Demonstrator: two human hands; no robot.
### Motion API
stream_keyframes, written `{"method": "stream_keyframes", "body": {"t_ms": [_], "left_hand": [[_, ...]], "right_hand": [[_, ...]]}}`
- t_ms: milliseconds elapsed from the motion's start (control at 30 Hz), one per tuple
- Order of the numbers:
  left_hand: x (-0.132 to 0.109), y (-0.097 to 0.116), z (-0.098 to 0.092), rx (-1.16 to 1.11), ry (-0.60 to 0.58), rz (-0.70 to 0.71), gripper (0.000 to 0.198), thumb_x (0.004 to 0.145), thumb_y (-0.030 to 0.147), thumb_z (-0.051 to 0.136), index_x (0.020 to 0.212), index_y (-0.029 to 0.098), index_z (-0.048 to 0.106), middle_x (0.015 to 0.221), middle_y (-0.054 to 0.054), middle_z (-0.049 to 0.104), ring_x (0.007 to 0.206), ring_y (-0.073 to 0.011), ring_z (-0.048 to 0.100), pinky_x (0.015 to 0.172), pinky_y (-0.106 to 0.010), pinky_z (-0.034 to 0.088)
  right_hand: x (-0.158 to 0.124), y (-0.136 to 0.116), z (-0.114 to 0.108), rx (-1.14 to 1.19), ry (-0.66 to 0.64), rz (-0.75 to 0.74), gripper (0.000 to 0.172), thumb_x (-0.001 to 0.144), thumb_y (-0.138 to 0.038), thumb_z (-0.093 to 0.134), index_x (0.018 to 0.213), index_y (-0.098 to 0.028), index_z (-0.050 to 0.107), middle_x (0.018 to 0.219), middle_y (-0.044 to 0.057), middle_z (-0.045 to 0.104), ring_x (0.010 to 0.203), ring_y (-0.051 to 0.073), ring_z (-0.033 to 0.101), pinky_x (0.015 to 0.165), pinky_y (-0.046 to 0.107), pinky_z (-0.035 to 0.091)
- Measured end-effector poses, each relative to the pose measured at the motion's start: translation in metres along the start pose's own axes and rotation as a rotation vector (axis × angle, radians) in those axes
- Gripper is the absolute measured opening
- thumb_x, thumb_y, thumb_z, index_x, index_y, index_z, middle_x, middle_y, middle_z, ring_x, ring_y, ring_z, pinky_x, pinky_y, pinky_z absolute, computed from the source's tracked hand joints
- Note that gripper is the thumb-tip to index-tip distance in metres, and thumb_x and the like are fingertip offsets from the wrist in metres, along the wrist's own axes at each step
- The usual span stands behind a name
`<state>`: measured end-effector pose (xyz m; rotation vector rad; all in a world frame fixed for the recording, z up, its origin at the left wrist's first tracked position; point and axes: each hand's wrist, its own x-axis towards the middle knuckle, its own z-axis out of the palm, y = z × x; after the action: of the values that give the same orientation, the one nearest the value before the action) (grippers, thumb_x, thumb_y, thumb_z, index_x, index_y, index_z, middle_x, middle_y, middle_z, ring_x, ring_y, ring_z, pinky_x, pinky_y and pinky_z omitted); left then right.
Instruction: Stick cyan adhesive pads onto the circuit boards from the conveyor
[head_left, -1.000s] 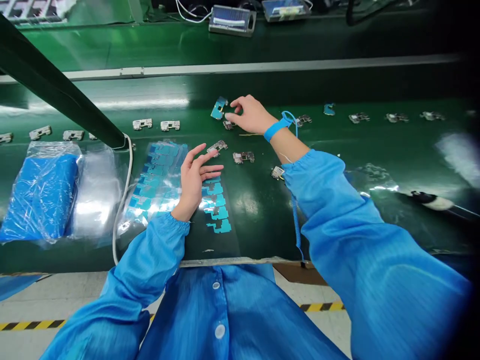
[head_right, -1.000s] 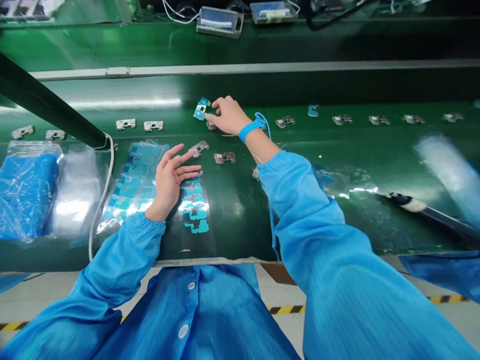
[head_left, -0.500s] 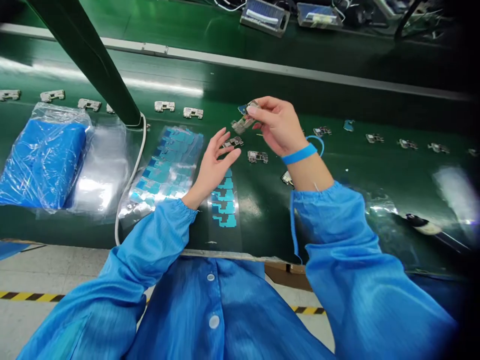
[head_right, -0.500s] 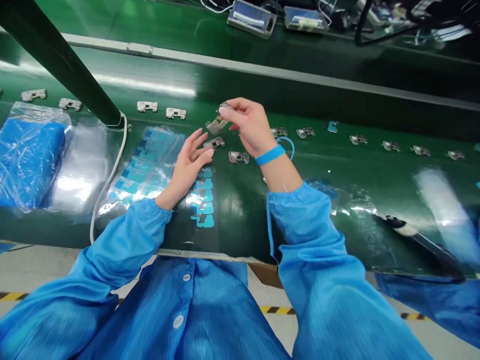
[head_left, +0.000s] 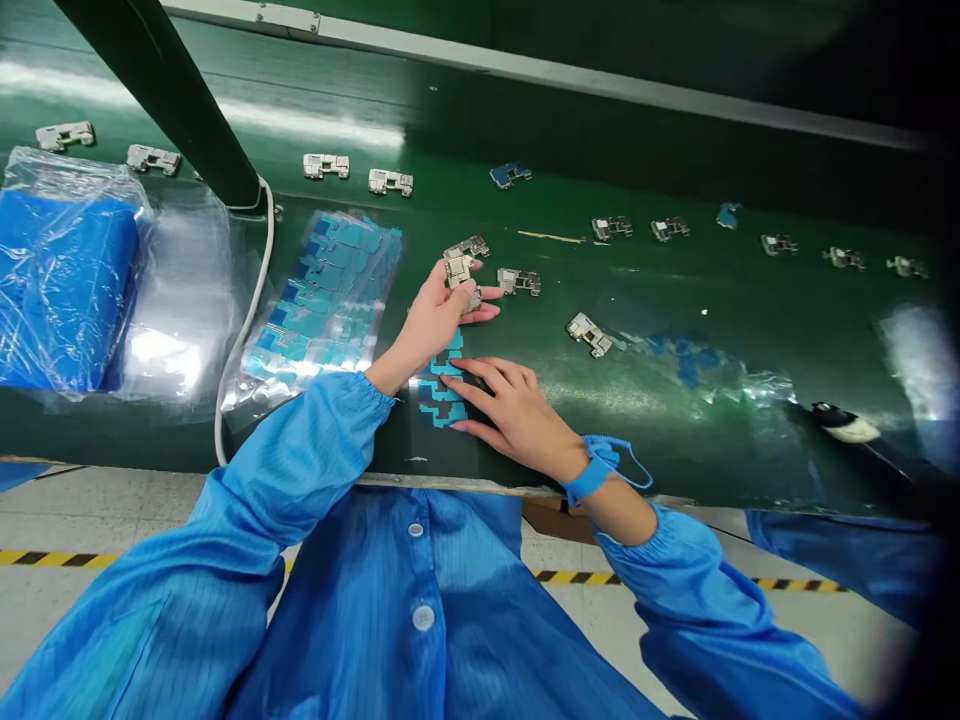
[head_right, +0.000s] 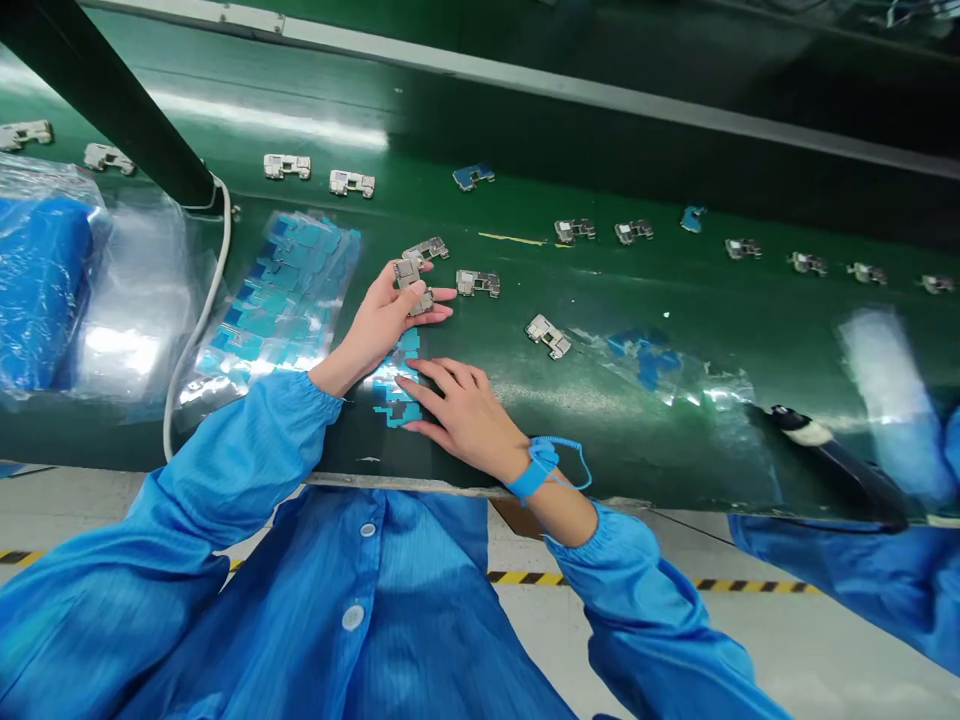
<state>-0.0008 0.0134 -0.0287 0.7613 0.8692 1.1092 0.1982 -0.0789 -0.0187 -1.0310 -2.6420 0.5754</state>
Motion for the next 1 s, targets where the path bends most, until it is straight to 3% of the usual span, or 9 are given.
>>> {"method": "stream_keyframes", "body": {"t_ms": [133, 233, 333, 467, 567, 667, 700, 833, 1000], "left_hand": [[0.001, -0.003, 0.0, 0.069, -0.067, -0.081, 0.012, 0.111, 0.018, 0.063, 0.12, 0.014, 0.07, 0.128, -0.013, 0.083, 0.1, -0.0168, 0.083, 0.103, -0.036, 0.069], [0.0, -0.001, -0.003, 0.085, -0.095, -0.076, 0.03, 0.109, 0.017, 0.064, 0.139, 0.017, 0.064, 0.114, -0.011, 0.086, 0.097, -0.0184, 0.084, 0.098, -0.037, 0.071], [-0.002, 0.001, -0.004, 0.08, -0.11, -0.056, 0.047, 0.107, 0.02, 0.068, 0.152, 0.024, 0.055, 0.109, -0.008, 0.085, 0.094, -0.0202, 0.086, 0.096, -0.039, 0.072], [-0.002, 0.005, -0.005, 0.042, -0.133, -0.074, 0.037, 0.104, 0.024, 0.071, 0.14, 0.023, 0.061, 0.114, -0.008, 0.083, 0.09, -0.0198, 0.086, 0.094, -0.041, 0.073], [-0.003, 0.009, -0.003, 0.018, -0.123, -0.077, 0.031, 0.108, 0.035, 0.066, 0.137, 0.025, 0.062, 0.113, -0.006, 0.083, 0.088, -0.0183, 0.084, 0.09, -0.036, 0.072], [-0.006, 0.014, 0.001, 0.012, -0.152, -0.037, 0.043, 0.105, 0.046, 0.073, 0.142, 0.028, 0.062, 0.109, -0.004, 0.082, 0.088, -0.0178, 0.083, 0.086, -0.032, 0.071], [-0.008, 0.015, 0.002, 0.021, -0.163, -0.007, 0.051, 0.1, 0.047, 0.08, 0.144, 0.028, 0.061, 0.105, -0.003, 0.081, 0.086, -0.0178, 0.082, 0.083, -0.031, 0.07], [-0.015, 0.015, 0.007, 0.119, -0.139, 0.136, 0.07, 0.089, 0.044, 0.096, 0.148, 0.03, 0.061, 0.094, 0.0, 0.072, 0.081, -0.0172, 0.077, 0.072, -0.028, 0.065], [-0.019, 0.012, 0.01, 0.209, -0.032, 0.149, 0.067, 0.089, 0.052, 0.097, 0.145, 0.031, 0.068, 0.101, -0.002, 0.071, 0.073, -0.0156, 0.073, 0.063, -0.029, 0.061]], "right_hand": [[-0.004, 0.005, 0.016, -0.118, 0.042, 0.01, 0.043, 0.111, -0.042, 0.071, 0.154, -0.036, 0.073, 0.161, 0.012, 0.073, 0.143, 0.039, 0.066, 0.107, 0.063, 0.057], [0.002, 0.007, 0.013, -0.169, 0.112, -0.06, 0.034, 0.114, -0.034, 0.068, 0.147, -0.037, 0.078, 0.147, 0.008, 0.083, 0.132, 0.033, 0.073, 0.101, 0.056, 0.058], [0.0, 0.0, -0.006, -0.234, 0.202, -0.252, 0.04, 0.111, -0.018, 0.069, 0.144, -0.038, 0.078, 0.141, 0.002, 0.086, 0.12, 0.026, 0.078, 0.093, 0.048, 0.06], [-0.003, -0.016, -0.041, -0.066, 0.34, -0.365, 0.043, 0.105, -0.02, 0.078, 0.143, -0.04, 0.079, 0.11, 0.001, 0.089, 0.092, 0.023, 0.078, 0.077, 0.043, 0.061], [0.012, -0.01, -0.055, 0.181, 0.541, -0.167, 0.035, 0.105, -0.025, 0.078, 0.132, -0.047, 0.084, 0.089, 0.001, 0.082, 0.076, 0.023, 0.073, 0.07, 0.044, 0.06], [0.042, 0.017, -0.048, 0.456, 0.788, 0.199, 0.006, 0.099, -0.041, 0.087, 0.103, -0.037, 0.086, 0.091, 0.003, 0.082, 0.078, 0.024, 0.074, 0.074, 0.044, 0.062], [0.052, 0.028, -0.042, 0.564, 0.83, 0.298, 0.019, 0.095, -0.05, 0.091, 0.096, -0.033, 0.083, 0.091, 0.003, 0.081, 0.079, 0.023, 0.074, 0.075, 0.043, 0.063], [0.077, 0.053, -0.022, 0.813, 0.77, 0.461, 0.057, 0.074, -0.077, 0.097, 0.088, -0.028, 0.072, 0.088, 0.002, 0.076, 0.08, 0.021, 0.073, 0.08, 0.041, 0.065], [0.067, 0.053, -0.025, 0.751, 0.74, 0.411, 0.052, 0.084, -0.077, 0.091, 0.095, -0.029, 0.075, 0.097, 0.003, 0.078, 0.089, 0.023, 0.074, 0.086, 0.042, 0.064]]}}
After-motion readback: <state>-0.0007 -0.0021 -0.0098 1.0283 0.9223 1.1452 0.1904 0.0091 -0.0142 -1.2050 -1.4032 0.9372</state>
